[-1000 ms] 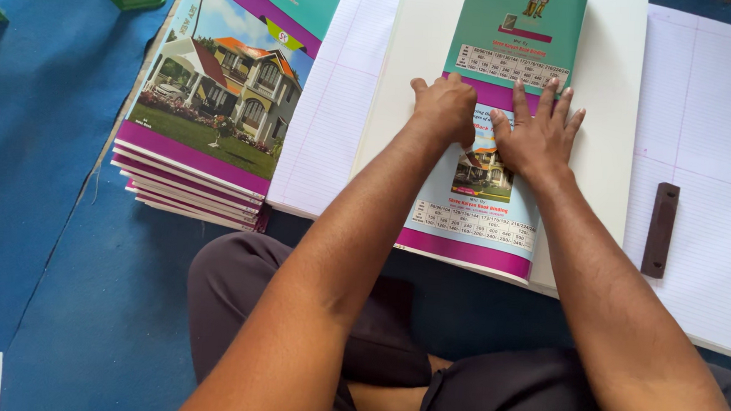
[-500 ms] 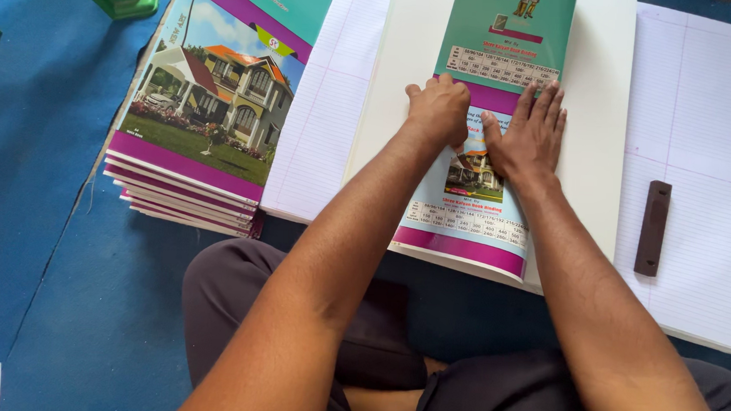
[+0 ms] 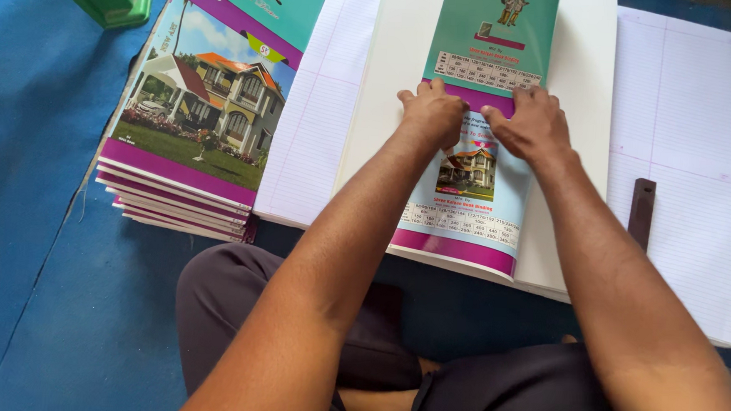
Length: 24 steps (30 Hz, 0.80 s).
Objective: The person sits on the floor and repeatedly folds a printed cover sheet over a stack of blank pages, then uses a small rectangular tool to press and crease the fold. The person stacks the finished unit and repeats the process with additional sheets.
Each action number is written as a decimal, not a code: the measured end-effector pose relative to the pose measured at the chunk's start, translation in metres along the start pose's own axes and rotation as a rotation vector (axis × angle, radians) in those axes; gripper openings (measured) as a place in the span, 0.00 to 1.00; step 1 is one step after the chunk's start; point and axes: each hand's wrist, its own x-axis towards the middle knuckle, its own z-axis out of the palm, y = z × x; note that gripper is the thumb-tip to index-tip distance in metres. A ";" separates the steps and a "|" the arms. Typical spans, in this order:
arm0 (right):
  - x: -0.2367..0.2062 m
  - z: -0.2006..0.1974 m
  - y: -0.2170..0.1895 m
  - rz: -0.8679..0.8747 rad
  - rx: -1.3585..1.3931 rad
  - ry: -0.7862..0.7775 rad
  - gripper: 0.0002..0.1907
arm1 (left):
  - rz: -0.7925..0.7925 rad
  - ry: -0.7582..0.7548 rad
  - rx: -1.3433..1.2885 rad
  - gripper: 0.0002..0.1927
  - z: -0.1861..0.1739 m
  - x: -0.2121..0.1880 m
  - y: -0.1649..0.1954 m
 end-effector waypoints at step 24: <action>-0.053 -0.037 0.197 0.285 0.028 0.106 0.22 | -0.044 -0.040 0.007 0.43 -0.003 0.006 -0.009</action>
